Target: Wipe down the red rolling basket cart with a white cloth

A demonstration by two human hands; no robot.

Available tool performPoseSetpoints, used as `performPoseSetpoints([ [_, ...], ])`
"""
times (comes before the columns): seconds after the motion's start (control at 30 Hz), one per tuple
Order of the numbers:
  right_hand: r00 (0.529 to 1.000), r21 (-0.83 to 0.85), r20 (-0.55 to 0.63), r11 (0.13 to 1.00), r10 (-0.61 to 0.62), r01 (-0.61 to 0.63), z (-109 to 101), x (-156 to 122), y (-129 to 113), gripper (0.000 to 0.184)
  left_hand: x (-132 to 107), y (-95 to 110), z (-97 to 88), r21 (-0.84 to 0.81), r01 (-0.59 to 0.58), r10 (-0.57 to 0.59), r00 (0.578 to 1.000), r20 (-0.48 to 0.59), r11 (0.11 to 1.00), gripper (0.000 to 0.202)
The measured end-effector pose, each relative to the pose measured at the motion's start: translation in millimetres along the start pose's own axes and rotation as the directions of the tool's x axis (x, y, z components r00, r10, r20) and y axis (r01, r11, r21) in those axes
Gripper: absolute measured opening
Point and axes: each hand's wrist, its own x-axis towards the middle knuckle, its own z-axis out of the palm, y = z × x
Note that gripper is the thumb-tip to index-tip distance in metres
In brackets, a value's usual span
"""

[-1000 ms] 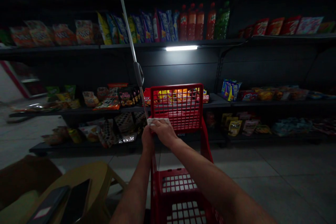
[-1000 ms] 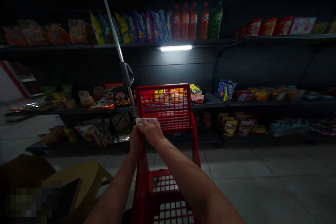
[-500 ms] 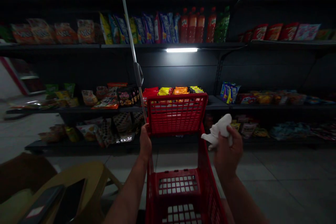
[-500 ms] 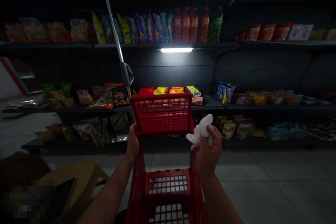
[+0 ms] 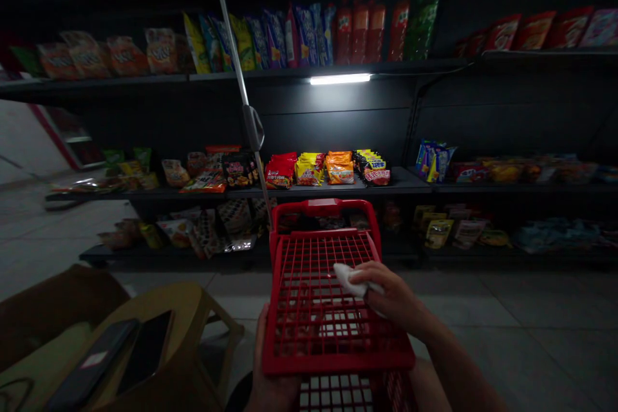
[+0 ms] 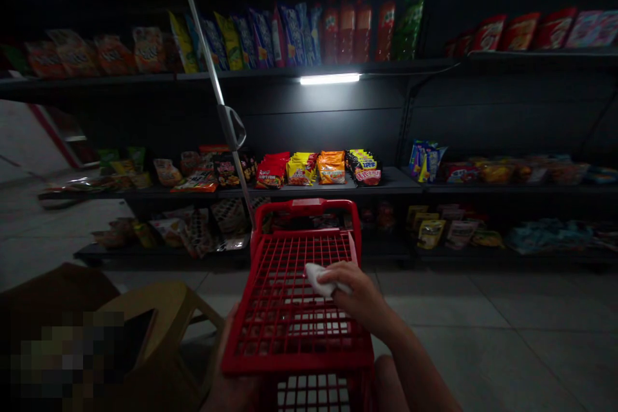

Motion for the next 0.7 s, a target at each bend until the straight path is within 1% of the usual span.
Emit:
performPoseSetpoints([
  [0.03, 0.989, -0.063, 0.137, 0.996, -0.052, 0.061, 6, -5, -3, 0.023, -15, -10, -1.3, -0.043, 0.02, -0.02, 1.0, -0.002, 0.999, 0.038],
  [0.07, 0.962, -0.11, 0.257, 0.986, -0.093, 0.124, 13, -9, -6, 0.026, -28, -18, -0.9, -0.08, 0.039, -0.039, 0.999, 0.001, 0.996, 0.034],
  [0.1, 0.926, -0.145, 0.357, 0.971, -0.126, 0.188, 20, -12, -7, 0.028, -39, -24, 1.2, -0.196, 0.079, -0.075, 0.997, 0.025, 0.977, 0.029],
  [0.13, 0.891, -0.17, 0.428, 0.954, -0.152, 0.245, 26, -14, -6, 0.029, -48, -26, 4.8, -0.296, 0.113, -0.103, 0.993, 0.05, 0.948, 0.029],
  [0.17, 0.869, -0.192, 0.464, 0.938, -0.172, 0.288, 30, -14, -2, 0.028, -55, -26, 9.6, -0.388, 0.136, -0.122, 0.991, 0.061, 0.912, 0.032],
  [0.2, 0.865, -0.221, 0.47, 0.925, -0.176, 0.309, 33, -12, 3, 0.025, -59, -22, 15.0, -0.459, 0.145, -0.137, 0.989, 0.05, 0.877, 0.036],
  [0.23, 0.876, -0.259, 0.452, 0.915, -0.169, 0.31, 34, -9, 11, 0.024, -63, -17, 20.4, -0.498, 0.137, -0.151, 0.988, 0.014, 0.856, 0.039],
  [0.27, 0.896, -0.306, 0.419, 0.906, -0.149, 0.294, 34, -4, 19, 0.024, -65, -10, 24.9, -0.498, 0.139, -0.183, 0.982, -0.04, 0.856, 0.041],
  [0.33, 0.949, -0.403, 0.301, 0.89, -0.092, 0.214, 30, 4, 35, 0.028, -70, 6, 28.8, -0.429, 0.153, -0.241, 0.957, -0.159, 0.89, 0.041],
  [0.37, 0.969, -0.435, 0.238, 0.885, -0.064, 0.166, 28, 7, 41, 0.032, -73, 13, 27.4, -0.36, 0.161, -0.248, 0.946, -0.209, 0.919, 0.042],
  [0.4, 0.982, -0.45, 0.182, 0.884, -0.047, 0.126, 27, 9, 45, 0.035, -76, 20, 23.7, -0.265, 0.179, -0.243, 0.941, -0.234, 0.947, 0.045],
  [0.43, 0.99, -0.451, 0.138, 0.887, -0.04, 0.099, 27, 8, 48, 0.038, -79, 26, 18.3, -0.134, 0.196, -0.223, 0.947, -0.233, 0.972, 0.05],
  [0.47, 0.993, -0.447, 0.108, 0.891, -0.038, 0.082, 28, 7, 49, 0.041, -82, 31, 11.9, 0.047, 0.205, -0.191, 0.958, -0.213, 0.978, 0.054],
  [0.5, 0.995, -0.441, 0.091, 0.894, -0.044, 0.08, 30, 4, 49, 0.044, -85, 35, 5.4, 0.265, 0.2, -0.16, 0.973, -0.163, 0.943, 0.056],
  [0.53, 0.995, -0.437, 0.084, 0.895, -0.052, 0.084, 32, 0, 48, 0.046, -86, 37, -0.3, 0.47, 0.166, -0.13, 0.986, -0.108, 0.867, 0.058],
  [0.57, 0.995, -0.435, 0.075, 0.896, -0.059, 0.086, 35, -4, 46, 0.048, -87, 39, -4.6, 0.637, 0.114, -0.107, 0.993, -0.049, 0.763, 0.059],
  [0.6, 0.996, -0.433, 0.064, 0.897, -0.062, 0.083, 37, -8, 44, 0.049, -87, 41, -7.2, 0.753, 0.06, -0.088, 0.996, -0.003, 0.656, 0.058],
  [0.63, 0.997, -0.429, 0.054, 0.9, -0.06, 0.077, 39, -11, 41, 0.049, -86, 42, -8.0, 0.829, 0.015, -0.07, 0.997, 0.029, 0.559, 0.057],
  [0.7, 0.998, -0.414, 0.045, 0.908, -0.055, 0.068, 41, -18, 34, 0.047, -82, 45, -5.9, 0.909, -0.033, -0.041, 0.998, 0.055, 0.416, 0.052],
])
